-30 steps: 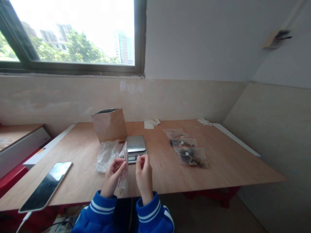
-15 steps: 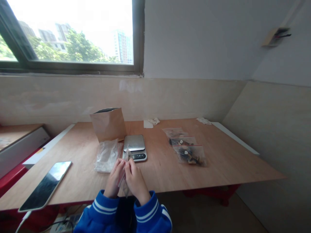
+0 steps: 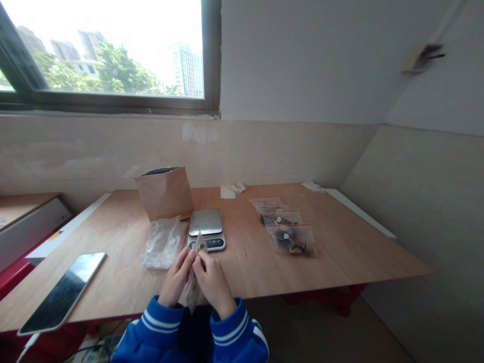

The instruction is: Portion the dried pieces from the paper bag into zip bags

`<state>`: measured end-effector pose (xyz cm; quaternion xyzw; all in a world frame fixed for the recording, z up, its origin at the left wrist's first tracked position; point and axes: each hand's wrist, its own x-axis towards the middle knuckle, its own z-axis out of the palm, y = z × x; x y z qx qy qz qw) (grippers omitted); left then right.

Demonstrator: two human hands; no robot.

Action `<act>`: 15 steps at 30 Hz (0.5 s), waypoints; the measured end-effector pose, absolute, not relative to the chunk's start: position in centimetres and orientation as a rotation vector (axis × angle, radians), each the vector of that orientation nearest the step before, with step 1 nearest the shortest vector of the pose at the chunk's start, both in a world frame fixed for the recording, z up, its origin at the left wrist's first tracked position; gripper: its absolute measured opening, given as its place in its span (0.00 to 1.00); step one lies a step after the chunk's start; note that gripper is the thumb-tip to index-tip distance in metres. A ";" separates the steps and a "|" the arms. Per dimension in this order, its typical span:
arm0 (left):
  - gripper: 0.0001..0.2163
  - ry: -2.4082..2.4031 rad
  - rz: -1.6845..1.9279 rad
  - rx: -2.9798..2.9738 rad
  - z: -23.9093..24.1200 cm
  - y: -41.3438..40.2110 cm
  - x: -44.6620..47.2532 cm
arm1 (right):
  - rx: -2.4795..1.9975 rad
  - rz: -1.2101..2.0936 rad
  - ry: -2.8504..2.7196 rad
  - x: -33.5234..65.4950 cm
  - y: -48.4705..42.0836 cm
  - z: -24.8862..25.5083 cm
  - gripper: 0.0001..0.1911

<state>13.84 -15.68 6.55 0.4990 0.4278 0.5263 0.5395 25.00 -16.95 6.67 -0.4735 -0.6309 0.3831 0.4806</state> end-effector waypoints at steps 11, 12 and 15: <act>0.19 1.179 1.594 1.104 6.9 -15.8 13.4 | -1.184 0.791 -1.113 27.5 -16.5 5.2 0.19; 0.20 1.188 1.605 1.129 6.7 -15.4 12.9 | -1.193 0.778 -1.031 28.1 -16.4 5.0 0.20; 0.20 1.129 1.517 1.130 6.4 -14.9 12.2 | -1.145 0.820 -0.918 29.1 -16.3 4.6 0.22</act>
